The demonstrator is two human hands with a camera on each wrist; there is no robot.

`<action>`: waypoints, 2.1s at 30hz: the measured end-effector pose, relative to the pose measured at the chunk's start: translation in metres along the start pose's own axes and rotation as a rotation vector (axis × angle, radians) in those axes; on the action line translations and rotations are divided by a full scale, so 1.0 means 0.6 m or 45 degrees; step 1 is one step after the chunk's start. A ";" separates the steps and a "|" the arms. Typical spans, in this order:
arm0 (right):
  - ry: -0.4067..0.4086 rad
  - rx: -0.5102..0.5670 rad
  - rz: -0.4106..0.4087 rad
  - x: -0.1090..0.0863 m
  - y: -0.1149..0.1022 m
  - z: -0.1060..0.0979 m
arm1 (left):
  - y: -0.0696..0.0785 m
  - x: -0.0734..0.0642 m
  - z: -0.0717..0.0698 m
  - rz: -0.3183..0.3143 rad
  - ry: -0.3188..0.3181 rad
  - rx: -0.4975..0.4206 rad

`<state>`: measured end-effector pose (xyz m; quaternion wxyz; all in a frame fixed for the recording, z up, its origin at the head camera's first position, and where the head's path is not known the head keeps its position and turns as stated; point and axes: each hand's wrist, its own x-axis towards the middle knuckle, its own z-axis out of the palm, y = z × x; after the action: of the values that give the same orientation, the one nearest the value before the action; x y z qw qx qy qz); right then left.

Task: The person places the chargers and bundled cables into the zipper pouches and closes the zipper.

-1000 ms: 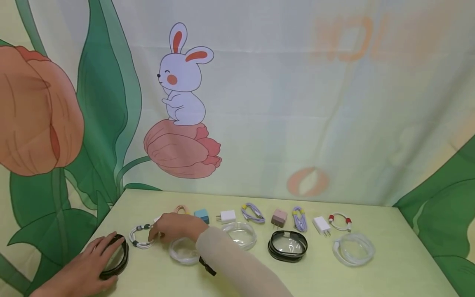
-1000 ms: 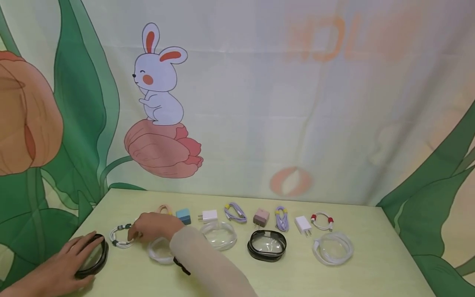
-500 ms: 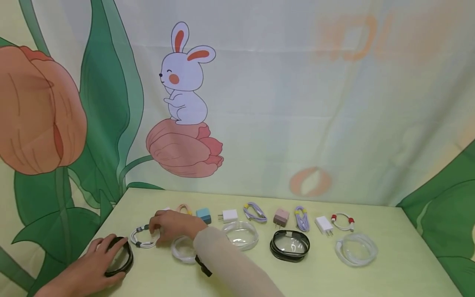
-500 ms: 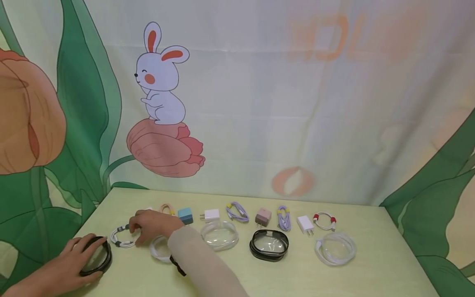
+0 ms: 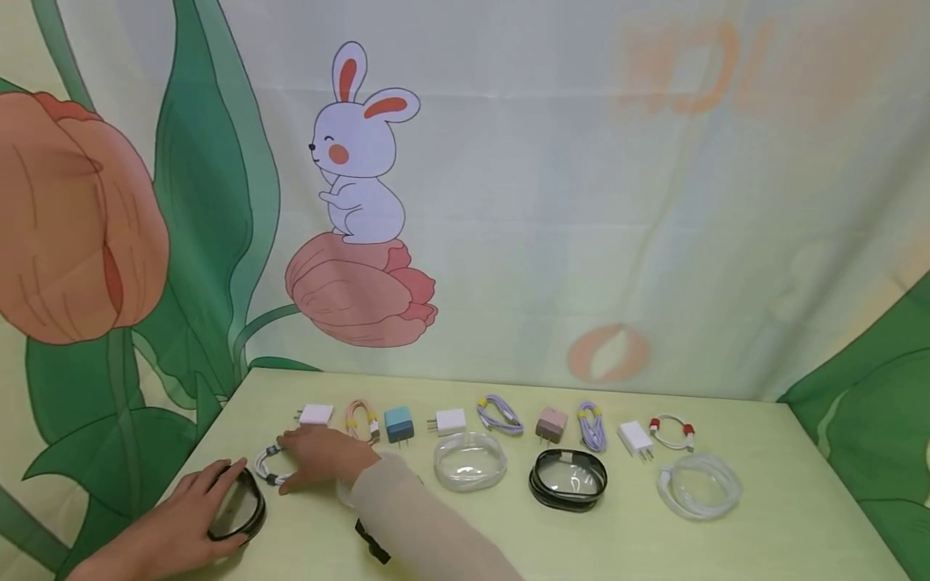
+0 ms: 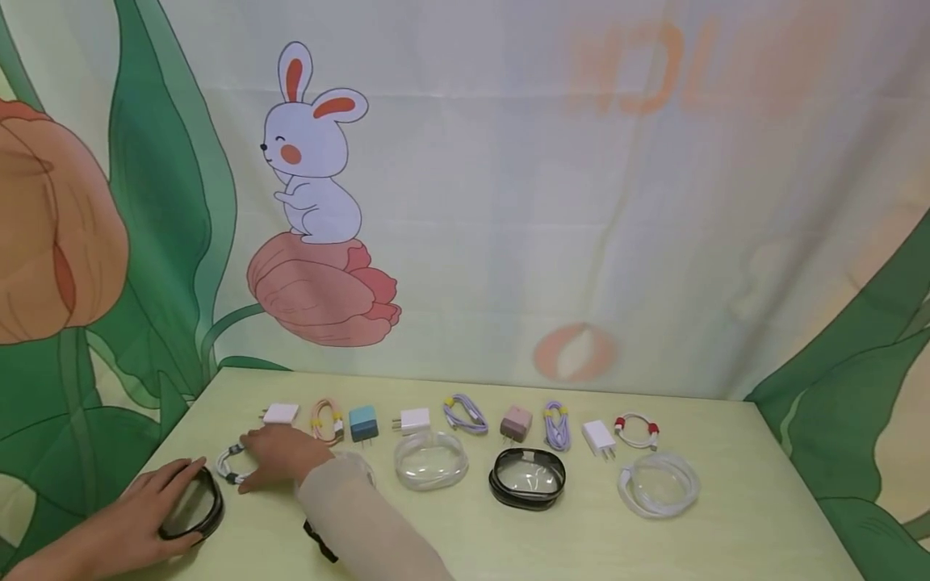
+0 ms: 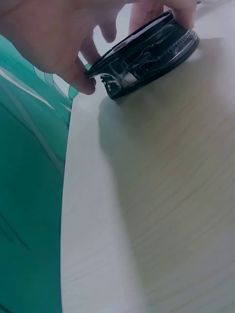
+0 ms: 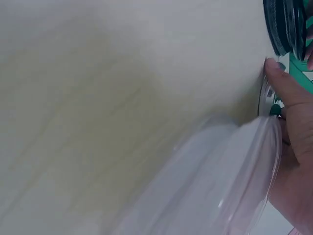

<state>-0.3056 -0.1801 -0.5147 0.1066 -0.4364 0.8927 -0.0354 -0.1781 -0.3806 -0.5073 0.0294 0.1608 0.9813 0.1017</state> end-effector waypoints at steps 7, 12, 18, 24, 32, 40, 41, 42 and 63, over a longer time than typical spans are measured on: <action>0.059 0.031 0.044 0.001 -0.003 -0.012 | 0.012 0.015 -0.001 -0.009 0.098 -0.034; 0.118 0.063 0.085 -0.008 0.002 -0.022 | 0.018 0.025 -0.001 0.015 0.173 -0.074; 0.180 0.142 0.150 -0.018 0.026 -0.037 | 0.028 0.042 0.006 0.031 0.223 -0.083; 0.162 0.140 0.054 -0.020 0.036 -0.032 | 0.031 0.046 0.014 -0.067 0.152 -0.103; 0.110 0.089 -0.066 -0.039 0.037 -0.026 | 0.043 0.050 0.024 -0.164 0.087 -0.154; 0.033 0.032 -0.284 -0.061 0.042 -0.031 | 0.060 0.063 0.028 -0.190 0.143 -0.203; 0.028 0.020 -0.303 -0.063 0.041 -0.031 | 0.062 0.064 0.028 -0.176 0.161 -0.205; 0.021 0.008 -0.317 -0.064 0.040 -0.031 | 0.064 0.064 0.028 -0.165 0.176 -0.209; 0.122 -0.190 -0.144 -0.037 -0.009 -0.025 | 0.073 0.057 0.038 -0.162 0.354 -0.298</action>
<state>-0.2916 -0.1662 -0.4959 0.0287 -0.4906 0.8709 0.0045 -0.1946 -0.3249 -0.5213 -0.0817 0.0781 0.9656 0.2342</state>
